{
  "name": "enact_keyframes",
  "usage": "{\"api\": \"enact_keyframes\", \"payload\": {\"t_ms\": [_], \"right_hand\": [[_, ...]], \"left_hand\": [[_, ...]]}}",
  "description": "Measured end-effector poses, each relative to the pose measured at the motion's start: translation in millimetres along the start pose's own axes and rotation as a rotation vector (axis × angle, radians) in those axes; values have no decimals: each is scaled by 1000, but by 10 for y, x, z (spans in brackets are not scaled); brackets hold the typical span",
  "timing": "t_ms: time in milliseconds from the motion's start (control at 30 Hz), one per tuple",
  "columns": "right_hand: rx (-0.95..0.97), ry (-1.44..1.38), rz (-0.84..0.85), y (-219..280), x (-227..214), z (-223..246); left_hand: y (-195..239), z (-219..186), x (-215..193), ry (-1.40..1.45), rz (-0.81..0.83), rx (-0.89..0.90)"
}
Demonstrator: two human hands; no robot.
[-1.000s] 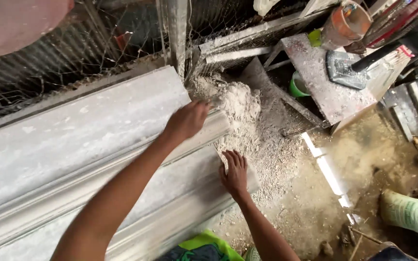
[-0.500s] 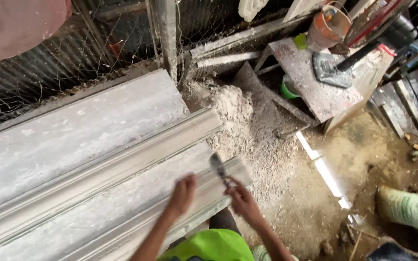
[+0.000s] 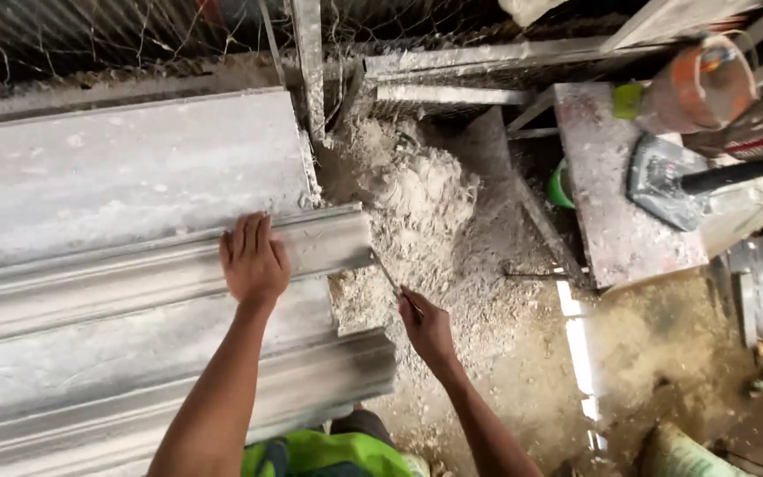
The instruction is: Using a putty knife to scrape excess plaster and smooth the edges of decorative cornices.
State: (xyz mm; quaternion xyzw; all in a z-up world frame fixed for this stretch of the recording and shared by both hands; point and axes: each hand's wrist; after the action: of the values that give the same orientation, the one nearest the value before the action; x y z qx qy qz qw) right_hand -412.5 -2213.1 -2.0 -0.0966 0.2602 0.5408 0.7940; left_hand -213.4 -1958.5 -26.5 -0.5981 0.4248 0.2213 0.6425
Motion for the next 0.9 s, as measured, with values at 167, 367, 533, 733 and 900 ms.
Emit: {"api": "enact_keyframes", "payload": {"t_ms": [167, 367, 533, 733, 900], "right_hand": [[17, 142, 48, 211, -555, -94], [-46, 97, 41, -125, -177, 46], [152, 140, 134, -65, -579, 43], [59, 61, 146, -318, -295, 408], [65, 180, 99, -328, -596, 402]], "left_hand": [[20, 0, 25, -46, 26, -4], [-9, -40, 9, -51, 8, -7], [-2, -48, -8, -54, 27, -30], [26, -53, 12, -59, 43, -19], [-18, -36, 16, -58, 33, -19]]}}
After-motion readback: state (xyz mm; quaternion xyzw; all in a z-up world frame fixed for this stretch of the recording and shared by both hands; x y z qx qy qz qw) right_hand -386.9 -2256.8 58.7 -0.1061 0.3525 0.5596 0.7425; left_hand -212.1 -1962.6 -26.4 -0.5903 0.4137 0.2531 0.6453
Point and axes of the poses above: each hand's wrist, its own y-axis away from the middle knuckle, its own x-axis out of the palm, z = x × y, and after that the axes turned 5 degrees about -x, right-handed
